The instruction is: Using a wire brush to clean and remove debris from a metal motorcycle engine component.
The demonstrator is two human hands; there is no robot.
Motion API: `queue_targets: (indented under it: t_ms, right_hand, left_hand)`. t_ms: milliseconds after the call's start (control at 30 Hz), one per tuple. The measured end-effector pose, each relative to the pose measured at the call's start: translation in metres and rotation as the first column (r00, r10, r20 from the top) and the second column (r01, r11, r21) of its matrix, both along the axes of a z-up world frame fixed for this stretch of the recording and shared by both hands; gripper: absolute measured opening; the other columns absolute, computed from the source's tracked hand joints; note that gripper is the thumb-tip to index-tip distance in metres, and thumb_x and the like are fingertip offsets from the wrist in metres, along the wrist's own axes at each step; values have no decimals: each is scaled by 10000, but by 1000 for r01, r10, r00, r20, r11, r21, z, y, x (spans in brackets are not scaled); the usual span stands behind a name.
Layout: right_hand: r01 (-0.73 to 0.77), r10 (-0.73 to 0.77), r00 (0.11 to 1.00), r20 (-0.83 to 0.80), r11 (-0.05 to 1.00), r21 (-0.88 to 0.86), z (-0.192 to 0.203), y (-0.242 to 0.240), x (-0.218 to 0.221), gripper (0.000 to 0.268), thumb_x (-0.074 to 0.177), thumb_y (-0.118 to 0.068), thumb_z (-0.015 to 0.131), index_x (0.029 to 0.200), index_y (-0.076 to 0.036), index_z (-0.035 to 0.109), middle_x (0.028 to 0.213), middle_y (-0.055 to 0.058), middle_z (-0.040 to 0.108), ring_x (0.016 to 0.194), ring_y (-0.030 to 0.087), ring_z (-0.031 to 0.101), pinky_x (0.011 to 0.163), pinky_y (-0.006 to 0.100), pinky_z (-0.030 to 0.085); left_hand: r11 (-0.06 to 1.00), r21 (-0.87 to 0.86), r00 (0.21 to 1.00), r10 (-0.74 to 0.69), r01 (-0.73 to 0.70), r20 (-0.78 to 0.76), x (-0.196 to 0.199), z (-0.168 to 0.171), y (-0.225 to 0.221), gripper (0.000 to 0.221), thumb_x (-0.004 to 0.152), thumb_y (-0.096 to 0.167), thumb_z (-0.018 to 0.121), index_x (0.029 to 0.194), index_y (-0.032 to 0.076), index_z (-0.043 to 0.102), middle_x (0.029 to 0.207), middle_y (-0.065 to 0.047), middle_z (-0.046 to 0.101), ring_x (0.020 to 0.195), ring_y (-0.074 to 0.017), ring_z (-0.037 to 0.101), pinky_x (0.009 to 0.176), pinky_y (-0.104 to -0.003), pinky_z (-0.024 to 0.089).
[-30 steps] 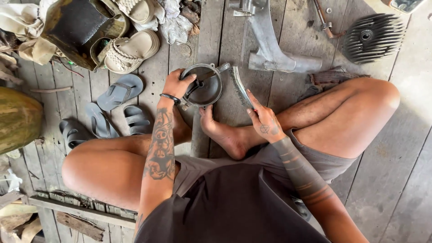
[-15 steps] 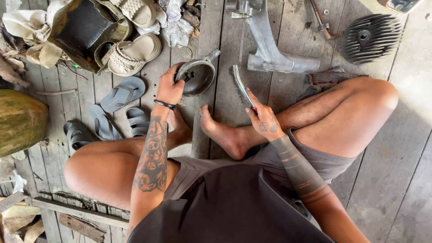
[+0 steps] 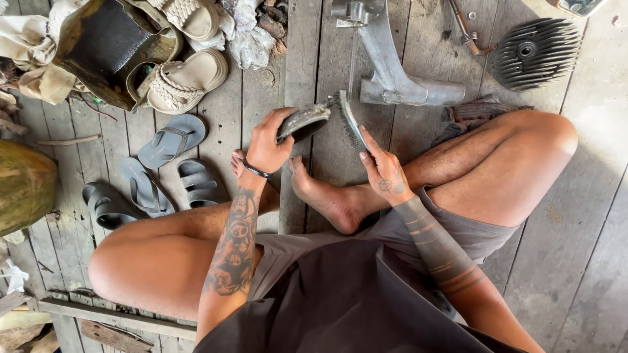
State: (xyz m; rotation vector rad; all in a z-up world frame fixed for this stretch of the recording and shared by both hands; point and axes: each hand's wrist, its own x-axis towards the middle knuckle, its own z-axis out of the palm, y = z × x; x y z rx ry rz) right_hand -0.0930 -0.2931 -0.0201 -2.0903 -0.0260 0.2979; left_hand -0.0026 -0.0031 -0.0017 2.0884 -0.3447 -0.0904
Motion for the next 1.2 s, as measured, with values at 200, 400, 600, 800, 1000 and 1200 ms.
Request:
queue_targets:
  t_ms: [200,400,600,800,1000,1200]
  right_hand:
    - [-14,39,987,153,986,-164,0,0,7,549,1038,-95,525,1579,-164,466,1175,263,714,1015,446,702,812,546,593]
    - [-9,38,981,192,989,-151,-8,-8,7,554,1015,-77,547,1559,-180,509,1260,217,708,1063,418,701,853,518,587]
    - [9,7,989,145,993,-116,16,-3,2,528,1016,-72,552,1539,-129,508,1257,269,690,1024,465,695,809,550,578]
    - [56,-52,997,54,996,-75,-7,-19,-8,604,1003,-64,562,1587,-158,440,1326,240,662,1033,462,685,843,555,563]
    - [95,-95,995,13,993,-68,-6,-23,-13,574,1027,-91,558,1583,-191,460,1177,215,726,905,341,737,771,481,581]
    - [91,-91,996,-11,995,-37,13,-14,-8,576,1031,-85,549,1590,-178,439,1277,239,690,906,330,736,765,477,574]
  left_hand:
    - [999,-50,999,-14,16,30,-13,9,-11,587,767,-183,634,1306,47,671,1245,-219,692,1143,-504,641,957,-580,542]
    - [999,-53,998,8,-5,59,-17,11,-18,556,874,-179,573,1359,72,670,1277,-224,678,1148,-518,628,975,-610,531]
    - [992,81,977,81,-99,198,-14,-10,-11,548,888,-165,518,1361,68,669,1303,-180,665,1206,-427,633,1009,-506,539]
    - [842,457,795,-56,-288,604,9,-55,-29,518,884,-126,535,1355,60,638,1335,-133,609,1200,-322,620,1074,-487,481]
    - [798,562,798,-185,-219,573,-19,-49,-79,425,900,39,555,1308,110,651,1335,-127,584,1265,-334,581,1063,-485,467]
    - [680,732,917,-312,32,250,-33,-73,-98,611,828,-26,724,1398,109,552,1595,-180,351,1527,-385,285,1253,-588,242]
